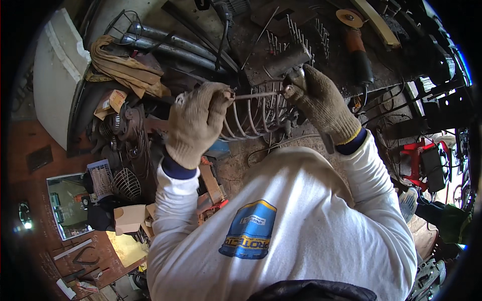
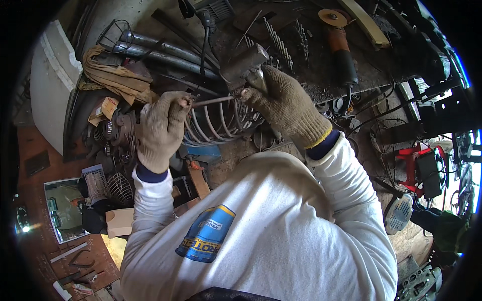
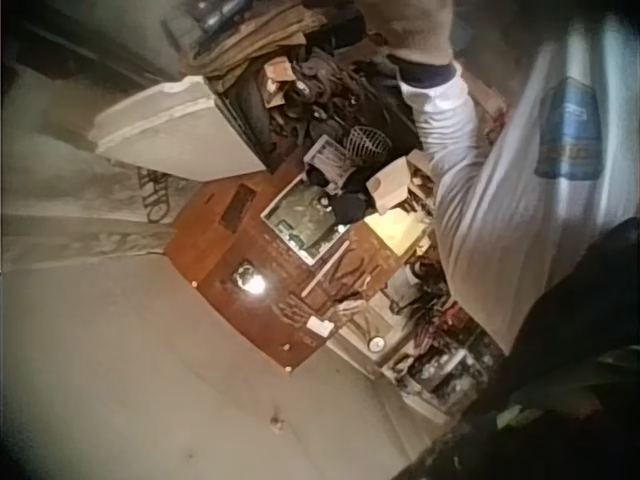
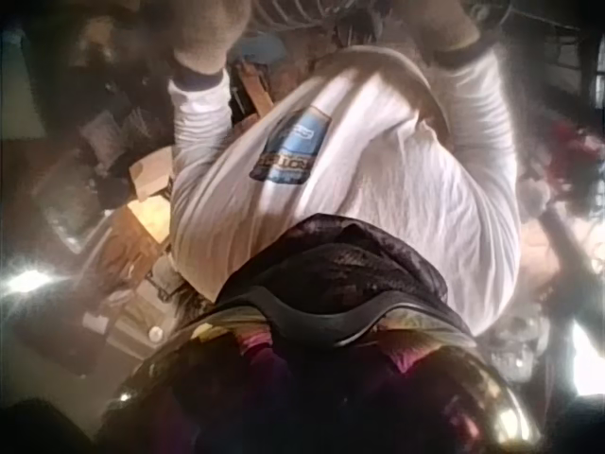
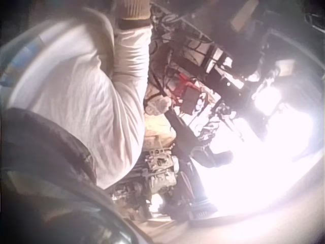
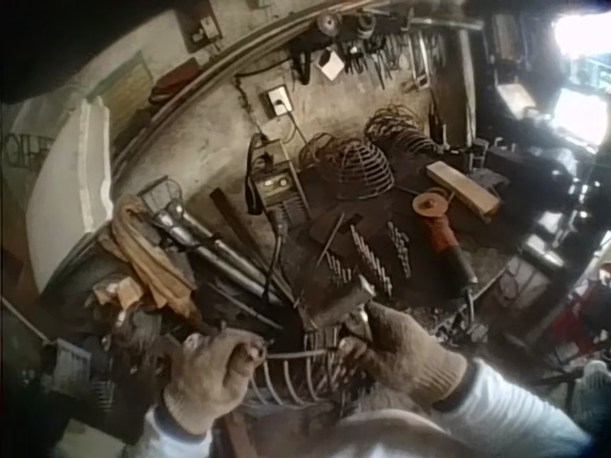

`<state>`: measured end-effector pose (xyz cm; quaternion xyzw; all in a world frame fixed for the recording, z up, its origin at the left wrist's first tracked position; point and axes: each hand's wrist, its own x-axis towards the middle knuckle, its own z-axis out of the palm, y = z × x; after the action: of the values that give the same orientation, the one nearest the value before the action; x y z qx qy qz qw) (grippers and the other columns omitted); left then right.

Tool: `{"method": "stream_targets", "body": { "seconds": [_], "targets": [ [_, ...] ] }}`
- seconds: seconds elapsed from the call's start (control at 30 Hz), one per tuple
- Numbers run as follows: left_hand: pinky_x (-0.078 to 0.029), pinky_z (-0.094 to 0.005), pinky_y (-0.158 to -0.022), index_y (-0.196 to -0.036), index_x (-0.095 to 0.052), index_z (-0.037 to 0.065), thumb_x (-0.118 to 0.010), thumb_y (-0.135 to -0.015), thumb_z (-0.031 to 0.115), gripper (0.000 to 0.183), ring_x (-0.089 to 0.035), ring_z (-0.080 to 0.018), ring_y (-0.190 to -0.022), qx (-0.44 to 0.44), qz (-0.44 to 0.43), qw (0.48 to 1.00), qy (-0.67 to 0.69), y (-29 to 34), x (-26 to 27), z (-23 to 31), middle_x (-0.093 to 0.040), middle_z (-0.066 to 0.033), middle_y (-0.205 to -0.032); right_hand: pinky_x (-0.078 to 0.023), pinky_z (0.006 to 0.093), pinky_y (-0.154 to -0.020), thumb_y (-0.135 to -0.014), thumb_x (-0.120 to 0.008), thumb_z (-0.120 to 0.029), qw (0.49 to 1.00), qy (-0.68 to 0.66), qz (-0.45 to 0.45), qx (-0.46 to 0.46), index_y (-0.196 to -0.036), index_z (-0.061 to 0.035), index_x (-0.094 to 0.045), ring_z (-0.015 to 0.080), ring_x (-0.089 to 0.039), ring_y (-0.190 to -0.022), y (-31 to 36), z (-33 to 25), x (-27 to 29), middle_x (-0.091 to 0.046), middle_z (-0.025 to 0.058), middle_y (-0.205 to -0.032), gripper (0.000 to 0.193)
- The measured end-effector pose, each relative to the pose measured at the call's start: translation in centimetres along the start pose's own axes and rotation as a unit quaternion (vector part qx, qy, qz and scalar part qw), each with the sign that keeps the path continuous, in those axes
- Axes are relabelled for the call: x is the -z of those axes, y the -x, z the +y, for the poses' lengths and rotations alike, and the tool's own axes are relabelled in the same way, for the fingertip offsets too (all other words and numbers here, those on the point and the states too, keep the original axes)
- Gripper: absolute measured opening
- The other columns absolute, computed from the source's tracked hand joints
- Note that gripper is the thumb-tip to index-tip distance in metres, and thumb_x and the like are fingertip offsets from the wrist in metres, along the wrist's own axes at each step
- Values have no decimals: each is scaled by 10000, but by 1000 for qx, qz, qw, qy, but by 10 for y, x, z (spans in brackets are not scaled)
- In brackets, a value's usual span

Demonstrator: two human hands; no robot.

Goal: The person uses a hammer to straighten the metal bars of a hemispherical cage on a workbench.

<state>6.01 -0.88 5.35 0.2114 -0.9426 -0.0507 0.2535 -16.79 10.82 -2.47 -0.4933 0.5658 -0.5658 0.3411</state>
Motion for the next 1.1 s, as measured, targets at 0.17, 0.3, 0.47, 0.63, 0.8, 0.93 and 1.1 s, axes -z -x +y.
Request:
{"method": "stream_targets", "body": {
  "seconds": [0.17,0.3,0.47,0.63,0.8,0.93,1.1],
  "targets": [
    [-531,-402,-668,-998,-629,84,-573,-955,266,195,-685,-332,-757,88,162,983,-16,3,-12,9,-693,-115,-866,-481,293,-719,-901,-709,-292,996,39,52,65,-1180,2,-535,150,-576,-801,-5,-27,5,-631,79,-926,441],
    [-517,-414,-696,-995,-626,66,-567,-964,254,199,-663,-358,-792,137,212,968,4,4,-36,7,-669,-142,-874,-474,277,-583,-959,-611,-240,954,1,202,220,-1074,46,-556,144,-587,-660,6,-18,5,-605,76,-789,313],
    [-511,-418,-714,-1011,-625,21,-518,-983,346,343,-678,-371,-812,168,217,960,51,1,-57,5,-684,-190,-886,-500,305,-581,-969,-541,-160,998,8,32,45,-1114,34,-549,168,-615,-639,49,-20,5,-623,92,-796,242],
    [-513,-412,-736,-1028,-627,30,-510,-989,329,324,-678,-369,-853,203,229,951,34,3,-71,8,-686,-184,-917,-519,441,-685,-923,-579,-174,986,162,-25,38,-1140,-23,-555,374,-648,-743,38,-23,-11,-644,178,-830,266],
    [-524,-404,-734,-1038,-621,43,-536,-968,242,228,-681,-364,-848,189,235,953,31,3,-79,2,-689,-175,-931,-511,443,-649,-907,-612,-163,975,197,-3,104,-1132,-35,-554,395,-647,-753,33,-12,-16,-638,191,-816,265],
    [-536,-395,-724,-1051,-612,55,-579,-938,149,151,-682,-359,-850,144,237,960,41,1,-85,-7,-689,-154,-953,-531,393,-636,-916,-604,-116,971,221,39,85,-1156,-15,-552,283,-668,-676,32,-33,-9,-665,149,-832,266],
    [-541,-398,-710,-1060,-604,63,-592,-931,149,155,-684,-350,-840,122,258,958,0,3,-88,-8,-689,-133,-951,-545,337,-687,-893,-533,23,967,52,124,218,-1145,48,-602,232,-665,-722,31,-54,-4,-680,168,-913,263]
  ]
}}
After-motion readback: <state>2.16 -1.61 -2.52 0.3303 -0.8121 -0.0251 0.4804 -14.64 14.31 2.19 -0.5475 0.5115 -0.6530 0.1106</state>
